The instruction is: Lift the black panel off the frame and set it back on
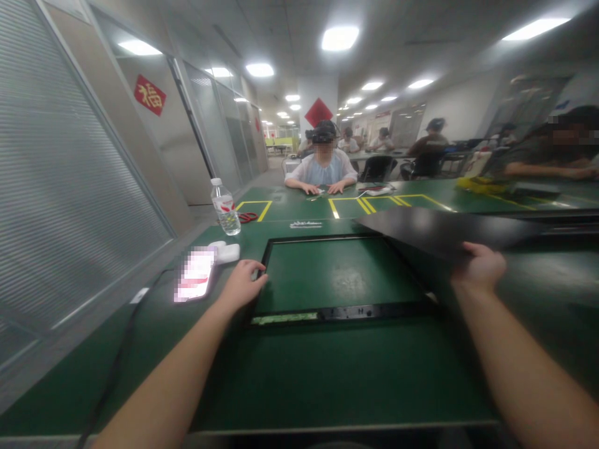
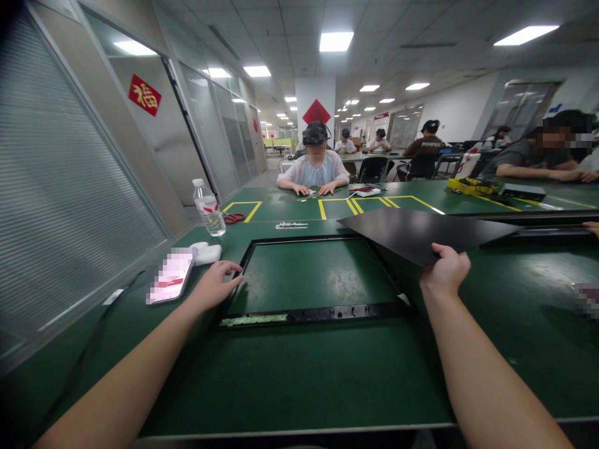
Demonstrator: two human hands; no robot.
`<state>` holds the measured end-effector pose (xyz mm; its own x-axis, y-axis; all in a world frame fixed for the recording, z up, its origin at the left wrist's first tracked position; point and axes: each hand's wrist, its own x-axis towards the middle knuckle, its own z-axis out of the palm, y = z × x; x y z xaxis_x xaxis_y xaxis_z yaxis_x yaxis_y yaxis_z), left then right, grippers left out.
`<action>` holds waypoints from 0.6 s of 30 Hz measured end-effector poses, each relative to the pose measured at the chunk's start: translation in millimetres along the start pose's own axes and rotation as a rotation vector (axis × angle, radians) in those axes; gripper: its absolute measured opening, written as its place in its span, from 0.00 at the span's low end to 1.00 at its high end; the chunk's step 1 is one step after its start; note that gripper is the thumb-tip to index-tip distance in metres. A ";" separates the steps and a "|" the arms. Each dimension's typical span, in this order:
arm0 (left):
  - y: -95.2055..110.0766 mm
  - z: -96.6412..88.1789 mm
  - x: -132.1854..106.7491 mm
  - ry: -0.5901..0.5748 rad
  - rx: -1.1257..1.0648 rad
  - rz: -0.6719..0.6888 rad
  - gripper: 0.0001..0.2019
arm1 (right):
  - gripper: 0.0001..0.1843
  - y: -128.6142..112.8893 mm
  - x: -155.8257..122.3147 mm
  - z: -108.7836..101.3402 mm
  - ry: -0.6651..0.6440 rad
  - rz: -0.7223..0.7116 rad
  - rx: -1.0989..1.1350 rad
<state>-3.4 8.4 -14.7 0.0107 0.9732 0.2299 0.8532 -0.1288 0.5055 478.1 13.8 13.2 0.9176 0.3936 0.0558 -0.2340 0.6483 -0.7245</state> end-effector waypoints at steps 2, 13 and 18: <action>0.2 0.1 -0.3 -0.010 0.001 -0.001 0.15 | 0.10 -1.1 -2.2 -0.3 0.021 -0.037 -0.036; -3.8 4.0 0.8 -0.047 0.022 0.009 0.15 | 0.13 -7.9 1.3 -0.6 0.173 0.064 -0.152; -2.2 3.6 0.8 -0.058 0.033 0.023 0.15 | 0.14 -7.9 0.2 -0.4 0.156 0.096 -0.186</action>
<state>-3.4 10.2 -18.6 0.0599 0.9796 0.1919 0.8691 -0.1457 0.4727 480.3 8.5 18.6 0.9358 0.3332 -0.1155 -0.2726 0.4759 -0.8362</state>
